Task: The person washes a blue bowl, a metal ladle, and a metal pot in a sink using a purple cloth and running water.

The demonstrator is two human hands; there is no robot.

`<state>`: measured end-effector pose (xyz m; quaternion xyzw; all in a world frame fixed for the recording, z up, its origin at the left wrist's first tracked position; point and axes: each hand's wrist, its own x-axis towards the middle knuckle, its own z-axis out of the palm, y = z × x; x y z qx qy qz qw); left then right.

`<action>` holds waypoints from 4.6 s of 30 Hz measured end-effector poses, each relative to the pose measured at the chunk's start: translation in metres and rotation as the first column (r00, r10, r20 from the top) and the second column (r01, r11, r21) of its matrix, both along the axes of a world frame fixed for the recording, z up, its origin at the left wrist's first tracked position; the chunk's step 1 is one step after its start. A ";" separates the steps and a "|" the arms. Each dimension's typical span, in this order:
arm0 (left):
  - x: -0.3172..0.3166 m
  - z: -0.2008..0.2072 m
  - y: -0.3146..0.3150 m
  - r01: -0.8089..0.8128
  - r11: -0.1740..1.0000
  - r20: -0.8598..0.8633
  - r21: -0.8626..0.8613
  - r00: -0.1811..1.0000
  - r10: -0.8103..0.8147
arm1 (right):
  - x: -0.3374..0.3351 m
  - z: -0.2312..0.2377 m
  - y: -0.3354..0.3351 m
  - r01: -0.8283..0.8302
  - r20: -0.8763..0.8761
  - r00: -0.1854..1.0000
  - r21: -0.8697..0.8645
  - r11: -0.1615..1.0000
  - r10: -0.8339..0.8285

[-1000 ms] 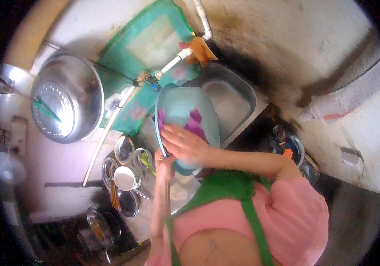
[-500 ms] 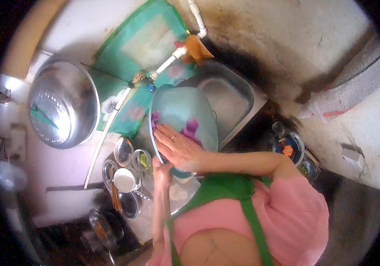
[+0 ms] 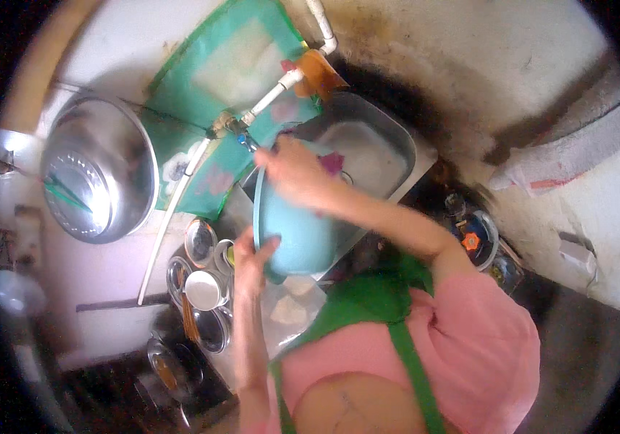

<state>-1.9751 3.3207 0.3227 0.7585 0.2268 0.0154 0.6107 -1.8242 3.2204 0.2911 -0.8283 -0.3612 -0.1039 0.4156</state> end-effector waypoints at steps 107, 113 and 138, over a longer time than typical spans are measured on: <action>-0.031 -0.155 0.201 -0.752 0.572 -0.069 -0.327 0.623 0.779 | 0.020 -0.304 0.154 0.153 -0.637 0.545 0.715 0.683 0.545; -0.044 -0.146 0.228 -0.738 0.637 -0.013 -0.223 0.656 0.755 | 0.093 -0.256 0.216 -0.106 -0.815 0.160 0.547 0.831 0.557; -0.025 -0.120 0.234 -0.773 0.627 -0.038 -0.099 0.632 0.774 | 0.016 -0.137 0.263 -0.301 -0.316 0.760 0.602 0.739 0.567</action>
